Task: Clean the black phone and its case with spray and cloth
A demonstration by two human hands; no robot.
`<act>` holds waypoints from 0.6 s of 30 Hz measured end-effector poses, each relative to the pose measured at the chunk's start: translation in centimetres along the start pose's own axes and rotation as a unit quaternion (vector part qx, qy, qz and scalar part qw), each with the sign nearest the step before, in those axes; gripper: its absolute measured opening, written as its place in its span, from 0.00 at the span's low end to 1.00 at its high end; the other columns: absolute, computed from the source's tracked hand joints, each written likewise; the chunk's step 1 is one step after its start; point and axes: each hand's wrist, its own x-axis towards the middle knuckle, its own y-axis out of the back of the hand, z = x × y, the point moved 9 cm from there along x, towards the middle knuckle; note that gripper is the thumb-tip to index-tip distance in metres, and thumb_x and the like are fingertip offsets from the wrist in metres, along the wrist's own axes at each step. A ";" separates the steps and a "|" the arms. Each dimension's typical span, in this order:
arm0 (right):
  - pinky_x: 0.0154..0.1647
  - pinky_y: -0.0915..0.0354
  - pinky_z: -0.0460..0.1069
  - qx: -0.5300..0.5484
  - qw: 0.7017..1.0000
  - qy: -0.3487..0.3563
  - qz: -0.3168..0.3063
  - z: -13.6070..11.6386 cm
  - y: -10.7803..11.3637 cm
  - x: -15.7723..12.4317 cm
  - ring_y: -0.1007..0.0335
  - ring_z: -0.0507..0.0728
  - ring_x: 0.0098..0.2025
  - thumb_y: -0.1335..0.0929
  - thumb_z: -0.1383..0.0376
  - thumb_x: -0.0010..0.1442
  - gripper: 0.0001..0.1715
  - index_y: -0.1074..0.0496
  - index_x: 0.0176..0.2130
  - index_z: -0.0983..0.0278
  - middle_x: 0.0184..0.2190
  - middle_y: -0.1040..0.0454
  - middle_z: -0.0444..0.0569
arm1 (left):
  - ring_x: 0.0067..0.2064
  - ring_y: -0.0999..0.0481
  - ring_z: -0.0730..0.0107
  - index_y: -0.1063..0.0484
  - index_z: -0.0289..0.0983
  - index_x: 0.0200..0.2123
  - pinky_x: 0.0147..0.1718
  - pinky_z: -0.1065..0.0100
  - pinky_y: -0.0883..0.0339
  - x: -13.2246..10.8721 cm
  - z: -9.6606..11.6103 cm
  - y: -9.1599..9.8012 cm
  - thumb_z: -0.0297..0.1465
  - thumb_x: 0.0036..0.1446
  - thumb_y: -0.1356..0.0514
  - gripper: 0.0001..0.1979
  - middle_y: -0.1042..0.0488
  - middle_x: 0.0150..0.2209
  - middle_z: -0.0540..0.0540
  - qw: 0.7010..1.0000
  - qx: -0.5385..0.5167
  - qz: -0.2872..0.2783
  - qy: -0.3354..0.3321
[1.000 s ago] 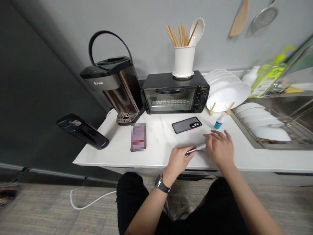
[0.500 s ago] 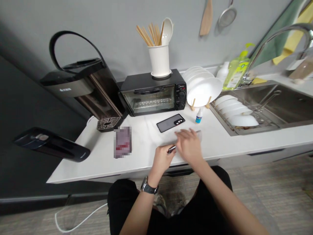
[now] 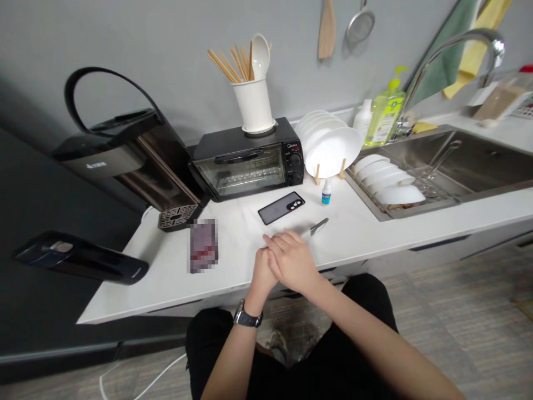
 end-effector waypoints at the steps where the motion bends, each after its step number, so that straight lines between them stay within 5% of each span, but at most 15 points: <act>1: 0.65 0.40 0.59 0.003 1.000 0.020 -0.012 -0.7 -0.3 0.0 0.27 0.62 0.53 0.38 0.66 0.71 0.25 0.29 0.63 0.69 0.50 0.19 0.57 | 0.24 0.27 0.68 0.19 0.32 0.27 0.25 0.71 0.38 0.0 -0.1 0.1 0.27 0.60 0.42 0.13 0.22 0.23 0.45 1.000 0.003 0.001 0.000; 3: 0.60 0.37 0.58 -0.019 1.000 -0.002 -0.019 1.5 0.3 -0.1 0.26 0.62 0.50 0.39 0.66 0.71 0.24 0.26 0.60 0.69 0.47 0.18 0.57 | 0.26 0.25 0.67 0.18 0.32 0.30 0.27 0.72 0.36 -0.1 0.0 0.1 0.28 0.61 0.41 0.12 0.20 0.24 0.46 1.000 0.003 -0.003 -0.002; 5: 0.57 0.36 0.59 -0.055 0.994 -0.095 -0.006 6.8 2.1 -0.5 0.25 0.63 0.50 0.39 0.68 0.71 0.21 0.20 0.52 0.68 0.45 0.17 0.56 | 0.31 0.21 0.66 0.16 0.35 0.38 0.31 0.71 0.31 -0.3 0.6 0.0 0.32 0.63 0.40 0.12 0.16 0.31 0.46 1.000 -0.020 -0.010 -0.006; 8: 0.66 0.44 0.65 -0.096 0.975 -0.198 0.035 11.4 4.4 -1.2 0.29 0.67 0.59 0.40 0.69 0.70 0.21 0.19 0.48 0.67 0.46 0.17 0.56 | 0.37 0.18 0.63 0.17 0.39 0.49 0.39 0.68 0.26 -0.3 1.3 -0.1 0.37 0.64 0.37 0.15 0.14 0.43 0.45 0.998 -0.059 -0.011 -0.011; 11: 0.71 0.52 0.65 -0.072 0.989 -0.120 0.049 6.7 3.1 -0.6 0.33 0.67 0.64 0.39 0.69 0.69 0.22 0.22 0.55 0.67 0.50 0.18 0.55 | 0.30 0.22 0.66 0.16 0.35 0.37 0.32 0.70 0.30 -0.2 1.0 0.0 0.34 0.63 0.39 0.12 0.16 0.33 0.46 0.999 -0.041 -0.005 -0.009; 14: 0.65 0.42 0.58 -0.025 1.000 0.015 -0.005 0.4 0.4 0.2 0.26 0.62 0.52 0.38 0.66 0.70 0.22 0.24 0.58 0.69 0.46 0.17 0.54 | 0.24 0.28 0.69 0.23 0.33 0.22 0.24 0.73 0.39 -0.1 0.3 0.2 0.30 0.59 0.39 0.13 0.23 0.22 0.47 1.000 -0.022 -0.002 -0.009; 16: 0.58 0.37 0.56 -0.035 0.999 0.024 -0.027 0.8 0.2 0.4 0.25 0.61 0.46 0.38 0.66 0.71 0.22 0.23 0.57 0.68 0.43 0.17 0.54 | 0.24 0.30 0.71 0.25 0.33 0.21 0.23 0.73 0.42 -0.1 0.2 0.3 0.31 0.59 0.39 0.15 0.25 0.20 0.48 1.000 -0.022 -0.003 -0.008; 18: 0.54 0.37 0.56 -0.074 0.996 -0.047 -0.023 4.5 1.4 0.6 0.24 0.61 0.44 0.38 0.67 0.71 0.19 0.19 0.49 0.66 0.39 0.17 0.54 | 0.24 0.30 0.72 0.21 0.32 0.26 0.24 0.74 0.41 -0.2 0.4 0.2 0.34 0.61 0.39 0.14 0.24 0.22 0.49 0.999 -0.031 -0.006 -0.006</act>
